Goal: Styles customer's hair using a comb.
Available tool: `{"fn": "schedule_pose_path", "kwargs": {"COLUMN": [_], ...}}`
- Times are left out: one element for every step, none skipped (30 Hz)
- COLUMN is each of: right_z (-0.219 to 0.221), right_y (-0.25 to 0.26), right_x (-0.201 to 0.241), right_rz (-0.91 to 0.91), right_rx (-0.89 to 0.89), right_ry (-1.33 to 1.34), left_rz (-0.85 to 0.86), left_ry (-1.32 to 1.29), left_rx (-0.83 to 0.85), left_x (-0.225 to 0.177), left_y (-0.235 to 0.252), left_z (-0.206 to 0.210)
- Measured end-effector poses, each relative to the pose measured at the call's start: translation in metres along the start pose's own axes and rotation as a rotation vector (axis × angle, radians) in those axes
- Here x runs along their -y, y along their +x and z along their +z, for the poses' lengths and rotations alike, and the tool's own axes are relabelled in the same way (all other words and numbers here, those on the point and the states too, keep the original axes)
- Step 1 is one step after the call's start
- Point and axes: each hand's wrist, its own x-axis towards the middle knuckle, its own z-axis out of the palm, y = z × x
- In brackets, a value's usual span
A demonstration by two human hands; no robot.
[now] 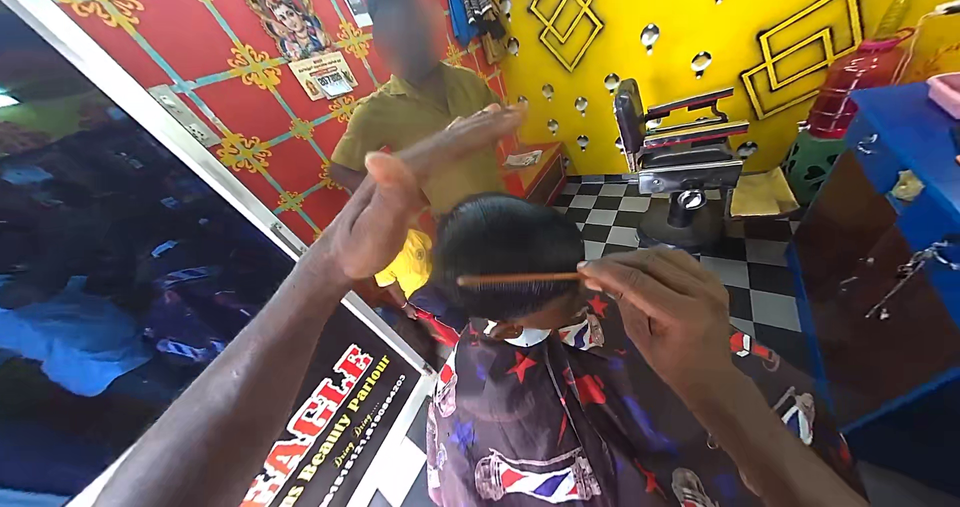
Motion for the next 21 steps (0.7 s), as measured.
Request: {"fn": "schedule_pose_path", "kwargs": {"right_z": [0.002, 0.005, 0.007, 0.008, 0.008, 0.006, 0.003, 0.001, 0.001, 0.002, 0.003, 0.005, 0.006, 0.008, 0.012, 0.018, 0.025, 0.033, 0.039, 0.041, 0.042], "right_y": [-0.006, -0.016, -0.027, -0.037, -0.041, -0.038, -0.028, -0.013, 0.003, 0.015, 0.022, 0.022, 0.016, 0.009, 0.002, -0.004, -0.009, -0.011, -0.008, 0.002, 0.017], "right_x": [0.002, 0.006, 0.011, 0.015, 0.019, 0.025, 0.034, 0.047, 0.060, 0.070, 0.075, 0.076, 0.075, 0.074, 0.076, 0.082, 0.090, 0.096, 0.102, 0.107, 0.113], "right_rz": [-0.044, -0.080, -0.112, -0.137, -0.145, -0.140, -0.125, -0.110, -0.092, -0.086, -0.092, -0.095, -0.080, -0.051, -0.013, 0.026, 0.057, 0.073, 0.081, 0.091, 0.104], "right_rx": [0.037, 0.082, 0.128, 0.174, 0.197, 0.197, 0.181, 0.144, 0.115, 0.116, 0.146, 0.204, 0.285, 0.379, 0.477, 0.580, 0.683, 0.772, 0.822, 0.815, 0.755], "right_ry": [-0.064, -0.128, -0.175, -0.209, -0.213, -0.191, -0.161, -0.139, -0.146, -0.182, -0.232, -0.279, -0.318, -0.363, -0.424, -0.495, -0.554, -0.587, -0.568, -0.506, -0.439], "left_rz": [-0.016, -0.035, -0.051, -0.063, -0.068, -0.085, -0.117, -0.148, -0.181, -0.219, -0.274, -0.352, -0.435, -0.508, -0.580, -0.654, -0.718, -0.762, -0.790, -0.807, -0.809], "left_ry": [-0.015, -0.023, -0.032, -0.039, -0.058, -0.095, -0.139, -0.179, -0.216, -0.267, -0.322, -0.382, -0.449, -0.513, -0.575, -0.615, -0.648, -0.687, -0.725, -0.754, -0.779], "left_rx": [-0.051, -0.101, -0.159, -0.230, -0.311, -0.404, -0.512, -0.629, -0.745, -0.851, -0.958, -1.059, -1.151, -1.228, -1.289, -1.324, -1.341, -1.347, -1.358, -1.365, -1.367], "left_x": [0.004, 0.008, 0.010, 0.013, 0.016, 0.018, 0.021, 0.027, 0.034, 0.042, 0.049, 0.055, 0.061, 0.068, 0.075, 0.081, 0.086, 0.089, 0.091, 0.094, 0.094], "left_y": [-0.007, -0.016, -0.027, -0.039, -0.052, -0.065, -0.077, -0.088, -0.101, -0.114, -0.128, -0.142, -0.157, -0.171, -0.183, -0.196, -0.208, -0.218, -0.225, -0.231, -0.235], "left_z": [-0.001, -0.001, 0.000, 0.004, 0.008, 0.013, 0.022, 0.032, 0.044, 0.058, 0.074, 0.091, 0.108, 0.125, 0.140, 0.154, 0.167, 0.177, 0.184, 0.187, 0.189]}}
